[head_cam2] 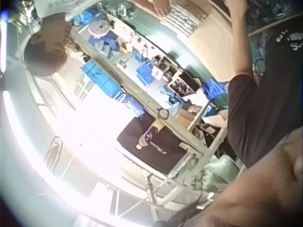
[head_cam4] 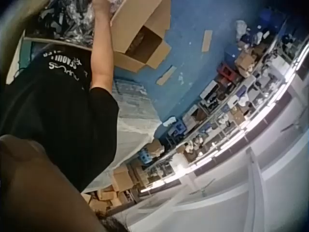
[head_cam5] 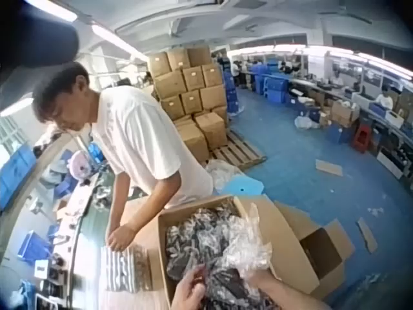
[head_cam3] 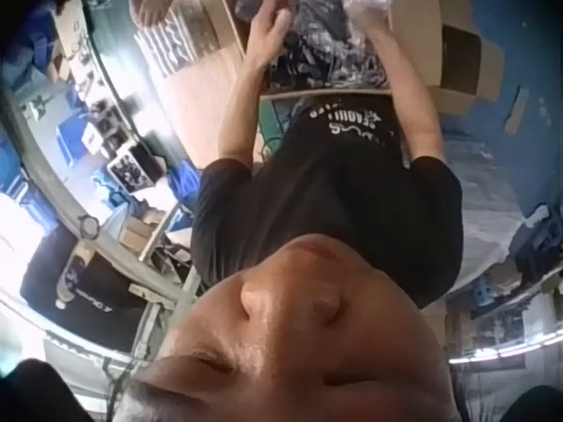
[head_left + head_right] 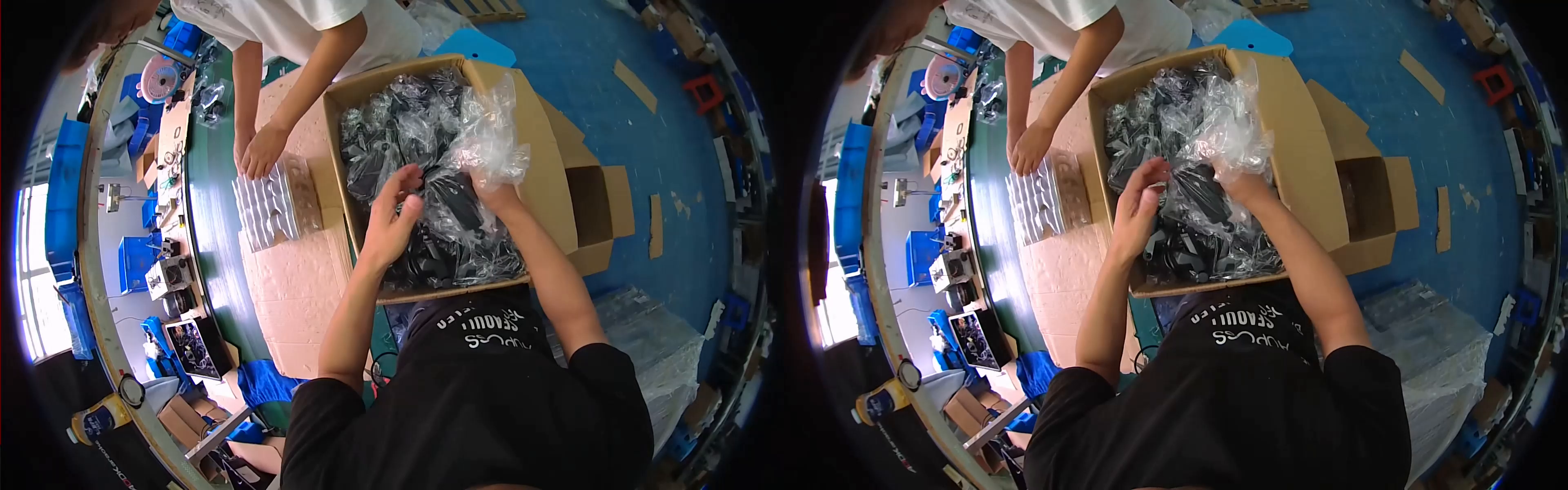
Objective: Unpacking and organizing small items from a cardboard box on a factory workbench.
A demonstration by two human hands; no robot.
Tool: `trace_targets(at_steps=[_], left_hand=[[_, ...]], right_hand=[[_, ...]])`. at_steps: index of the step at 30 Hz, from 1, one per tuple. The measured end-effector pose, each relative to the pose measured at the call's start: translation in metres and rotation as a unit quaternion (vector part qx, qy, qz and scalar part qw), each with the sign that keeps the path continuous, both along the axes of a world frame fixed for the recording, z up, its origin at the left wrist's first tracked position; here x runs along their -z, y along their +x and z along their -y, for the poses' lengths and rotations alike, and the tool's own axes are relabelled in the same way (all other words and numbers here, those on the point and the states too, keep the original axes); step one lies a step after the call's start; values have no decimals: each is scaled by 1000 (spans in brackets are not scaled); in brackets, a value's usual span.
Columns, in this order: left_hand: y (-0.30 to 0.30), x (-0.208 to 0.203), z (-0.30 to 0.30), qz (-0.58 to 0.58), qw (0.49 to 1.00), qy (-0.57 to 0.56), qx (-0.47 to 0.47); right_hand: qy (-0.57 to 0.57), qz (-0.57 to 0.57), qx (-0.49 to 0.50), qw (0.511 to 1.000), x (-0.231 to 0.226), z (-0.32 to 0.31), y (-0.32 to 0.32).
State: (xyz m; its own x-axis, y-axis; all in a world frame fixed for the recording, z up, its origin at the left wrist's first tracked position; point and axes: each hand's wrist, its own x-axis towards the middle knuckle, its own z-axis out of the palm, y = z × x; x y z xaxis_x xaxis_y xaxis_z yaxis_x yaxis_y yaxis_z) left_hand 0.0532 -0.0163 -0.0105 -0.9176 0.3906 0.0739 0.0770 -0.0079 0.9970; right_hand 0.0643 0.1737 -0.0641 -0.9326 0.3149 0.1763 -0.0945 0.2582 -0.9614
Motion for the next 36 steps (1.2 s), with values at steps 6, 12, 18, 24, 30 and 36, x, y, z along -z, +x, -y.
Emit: trace_targets(at_steps=[6, 12, 18, 24, 30, 36], left_hand=[[-10, -19, 5, 42, 976, -213, 33], [-18, 24, 11, -8, 997, -72, 33], [-6, 10, -8, -203, 968, -77, -128], [-1, 53, -49, -207, 972, -78, -79], [1, 56, -60, -187, 967, 140, -98], [16, 60, -80, -218, 958, -45, -181]], right_hand=[[74, 10, -30, 997, -28, 9, 0], [-374, 129, -212, 894, -78, 5, -8], [-53, -54, -88, 993, -28, 6, -10], [-403, -20, -3, 915, -38, 22, -19], [-720, -29, 69, 690, -6, 16, -16], [-893, -100, -67, 434, 32, -14, -26]])
